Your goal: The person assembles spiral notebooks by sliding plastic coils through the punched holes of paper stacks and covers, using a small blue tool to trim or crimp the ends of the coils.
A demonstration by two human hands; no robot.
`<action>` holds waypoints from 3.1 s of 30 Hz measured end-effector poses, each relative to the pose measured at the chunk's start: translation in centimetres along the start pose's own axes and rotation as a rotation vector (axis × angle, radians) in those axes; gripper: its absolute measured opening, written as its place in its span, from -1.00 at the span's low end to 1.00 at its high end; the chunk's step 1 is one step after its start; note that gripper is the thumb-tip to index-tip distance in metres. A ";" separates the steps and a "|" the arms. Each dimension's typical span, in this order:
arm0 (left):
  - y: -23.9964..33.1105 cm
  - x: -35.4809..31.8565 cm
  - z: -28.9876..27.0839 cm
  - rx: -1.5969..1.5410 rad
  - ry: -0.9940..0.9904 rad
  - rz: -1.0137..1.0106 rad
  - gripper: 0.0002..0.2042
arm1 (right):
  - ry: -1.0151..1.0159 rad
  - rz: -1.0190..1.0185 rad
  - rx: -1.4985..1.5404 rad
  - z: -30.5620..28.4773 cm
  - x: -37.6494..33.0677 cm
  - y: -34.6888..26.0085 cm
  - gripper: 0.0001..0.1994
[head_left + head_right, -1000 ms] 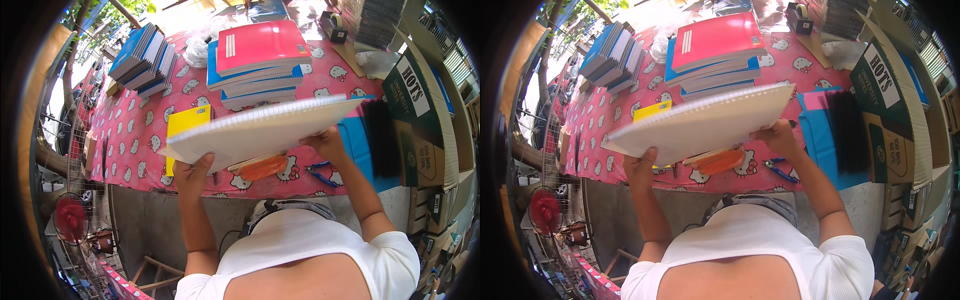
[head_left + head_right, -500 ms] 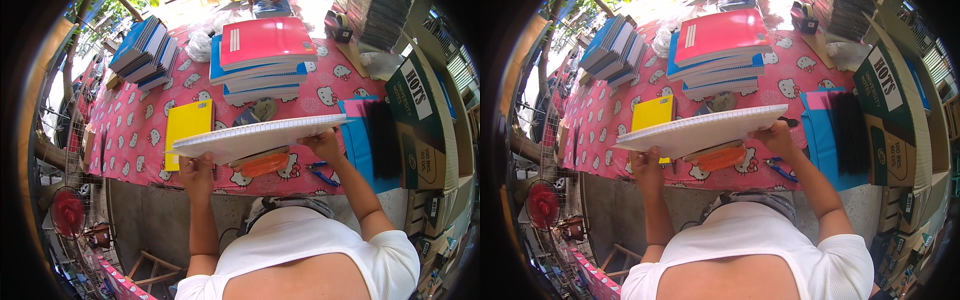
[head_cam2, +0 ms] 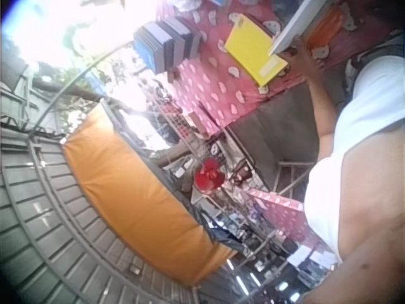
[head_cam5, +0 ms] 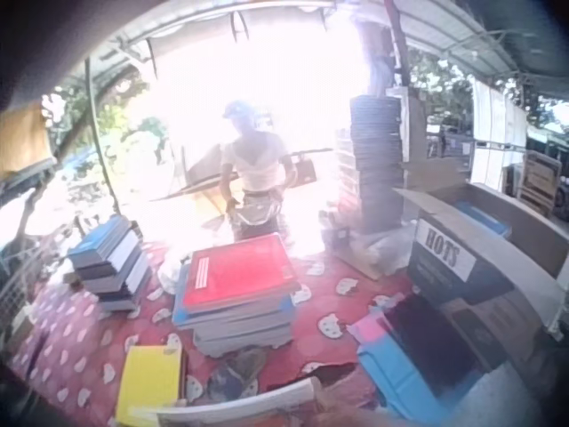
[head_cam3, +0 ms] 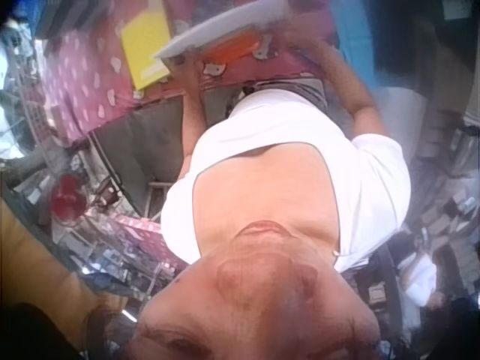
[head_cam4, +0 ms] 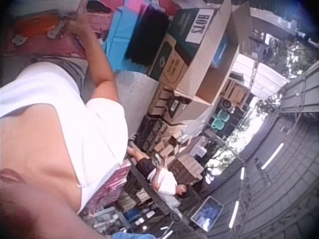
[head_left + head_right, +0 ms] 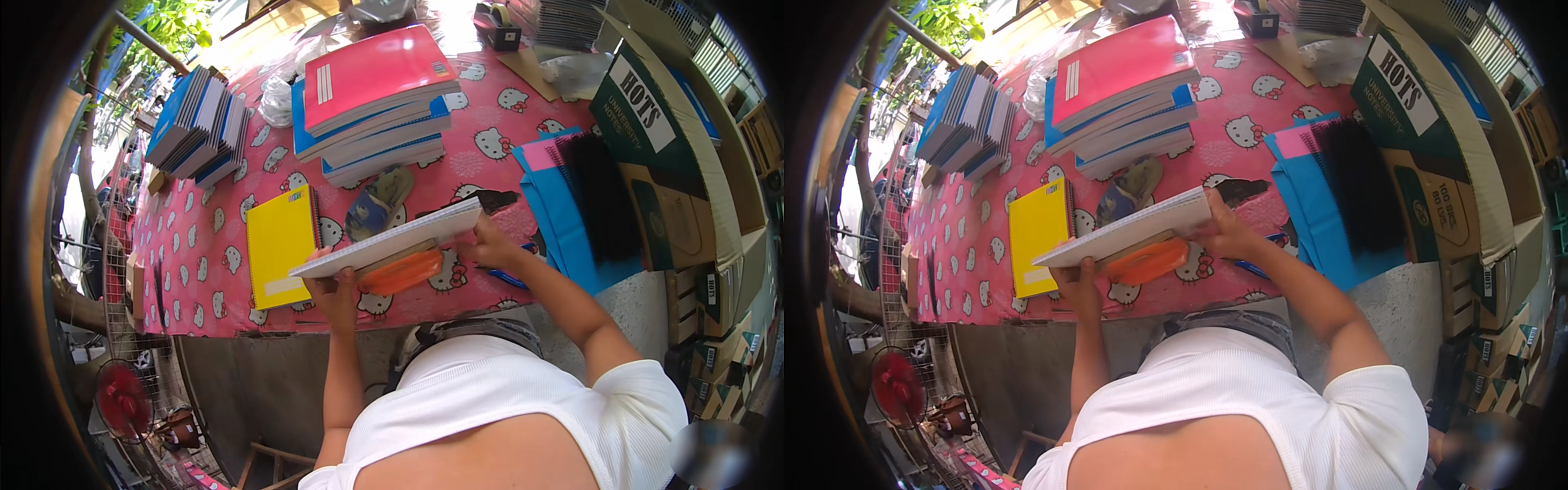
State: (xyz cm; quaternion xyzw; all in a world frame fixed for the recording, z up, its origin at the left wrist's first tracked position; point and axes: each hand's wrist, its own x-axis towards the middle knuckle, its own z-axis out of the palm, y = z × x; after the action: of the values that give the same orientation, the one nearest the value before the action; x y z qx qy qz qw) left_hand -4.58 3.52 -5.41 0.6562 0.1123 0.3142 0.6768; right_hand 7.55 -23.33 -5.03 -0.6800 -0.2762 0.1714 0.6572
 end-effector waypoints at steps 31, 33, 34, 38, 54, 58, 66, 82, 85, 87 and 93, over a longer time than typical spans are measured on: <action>10.9 0.9 13.6 0.762 -0.409 0.585 -0.84 | 0.267 -0.304 -0.459 -4.2 -2.4 -11.7 -0.72; 11.0 0.8 13.7 0.756 -0.391 0.581 -0.83 | 0.267 -0.326 -0.465 -4.6 -1.9 -11.8 -0.72; 10.9 0.7 13.6 0.754 -0.381 0.580 -0.82 | 0.263 -0.347 -0.472 -4.7 -1.7 -11.9 -0.73; 11.2 0.5 13.7 0.749 -0.374 0.551 -0.83 | 0.266 -0.256 -0.346 -5.4 -1.0 -11.7 -0.75; 11.3 -0.3 13.1 0.845 -0.313 0.566 -0.75 | 0.021 -0.315 -0.745 -3.9 -0.9 -14.4 -0.90; 11.1 -0.5 12.7 0.867 -0.346 0.581 -0.71 | 0.042 -0.407 -0.794 -3.0 -0.4 -14.8 -0.87; 10.9 -0.7 12.9 0.798 -0.320 0.576 -0.75 | -0.001 -0.437 -0.838 -2.5 0.4 -15.1 -0.82; 11.7 -0.9 12.0 0.886 -0.204 0.522 -0.59 | -0.510 -0.643 -1.209 1.2 16.6 2.3 -0.47; 11.4 -1.2 12.3 0.809 -0.211 0.403 -0.60 | -0.517 -0.304 -1.113 0.8 15.6 2.3 -0.47; 11.2 -1.0 12.1 0.846 -0.161 0.484 -0.66 | -0.116 -0.147 -0.872 -0.5 13.5 -2.8 -0.51; 11.0 -0.7 12.4 0.844 -0.181 0.507 -0.74 | -0.364 0.011 0.308 -8.4 6.3 -6.4 -0.50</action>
State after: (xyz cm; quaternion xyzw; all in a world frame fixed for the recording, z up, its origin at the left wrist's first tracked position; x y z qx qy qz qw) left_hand -1.15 -7.63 6.34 0.9041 0.0072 0.3377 0.2616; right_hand 16.53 -26.37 2.79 -0.5310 -0.3570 0.3348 0.6918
